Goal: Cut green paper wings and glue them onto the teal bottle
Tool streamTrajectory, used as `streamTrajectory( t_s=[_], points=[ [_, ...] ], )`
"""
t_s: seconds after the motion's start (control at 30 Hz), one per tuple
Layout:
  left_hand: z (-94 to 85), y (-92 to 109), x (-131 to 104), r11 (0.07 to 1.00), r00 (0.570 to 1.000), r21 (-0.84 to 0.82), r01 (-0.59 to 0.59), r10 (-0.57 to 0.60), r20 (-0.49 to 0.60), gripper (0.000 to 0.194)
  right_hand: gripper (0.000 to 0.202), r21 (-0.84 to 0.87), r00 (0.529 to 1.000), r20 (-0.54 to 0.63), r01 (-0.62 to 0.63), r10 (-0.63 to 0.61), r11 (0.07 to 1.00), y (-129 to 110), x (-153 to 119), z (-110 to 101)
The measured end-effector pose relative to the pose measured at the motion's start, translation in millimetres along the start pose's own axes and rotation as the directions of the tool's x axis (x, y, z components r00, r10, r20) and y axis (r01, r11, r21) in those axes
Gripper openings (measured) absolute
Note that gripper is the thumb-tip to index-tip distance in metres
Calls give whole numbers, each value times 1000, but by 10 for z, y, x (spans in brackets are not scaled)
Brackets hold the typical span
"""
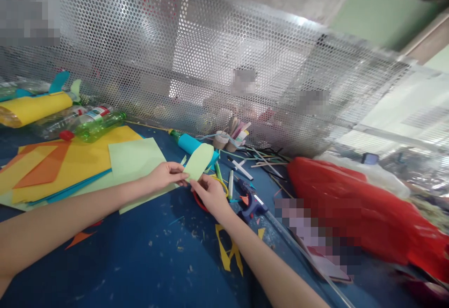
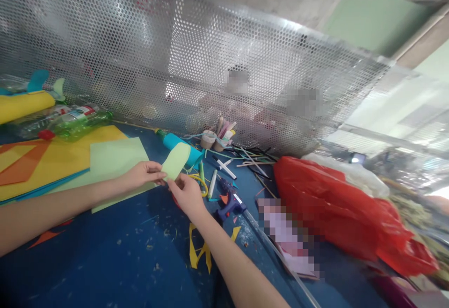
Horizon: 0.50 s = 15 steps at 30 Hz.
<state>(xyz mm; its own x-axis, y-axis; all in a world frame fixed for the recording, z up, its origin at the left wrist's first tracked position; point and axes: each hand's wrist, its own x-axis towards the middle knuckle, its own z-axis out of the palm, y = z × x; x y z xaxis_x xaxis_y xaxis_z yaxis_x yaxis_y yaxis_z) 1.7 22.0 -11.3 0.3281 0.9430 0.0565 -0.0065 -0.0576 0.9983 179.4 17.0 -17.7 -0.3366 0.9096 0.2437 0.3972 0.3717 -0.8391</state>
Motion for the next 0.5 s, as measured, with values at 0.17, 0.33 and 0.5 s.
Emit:
streamTrajectory(
  t_s=[0.17, 0.33, 0.5],
  points=[
    [0, -19, 5, 1000, 1000, -7, -5, 5, -17, 24, 28, -10, 1000, -9, 4, -4, 1000, 3, 0, 12],
    [5, -29, 9, 999, 999, -45, 14, -16, -39, 25, 28, -1, 1000, 0, 0, 0, 1000, 14, 1, 15],
    [8, -16, 3, 998, 999, -53, 25, -27, -44, 27, 27, -24, 1000, 0, -1, 1, 1000, 13, 0, 11]
  ],
)
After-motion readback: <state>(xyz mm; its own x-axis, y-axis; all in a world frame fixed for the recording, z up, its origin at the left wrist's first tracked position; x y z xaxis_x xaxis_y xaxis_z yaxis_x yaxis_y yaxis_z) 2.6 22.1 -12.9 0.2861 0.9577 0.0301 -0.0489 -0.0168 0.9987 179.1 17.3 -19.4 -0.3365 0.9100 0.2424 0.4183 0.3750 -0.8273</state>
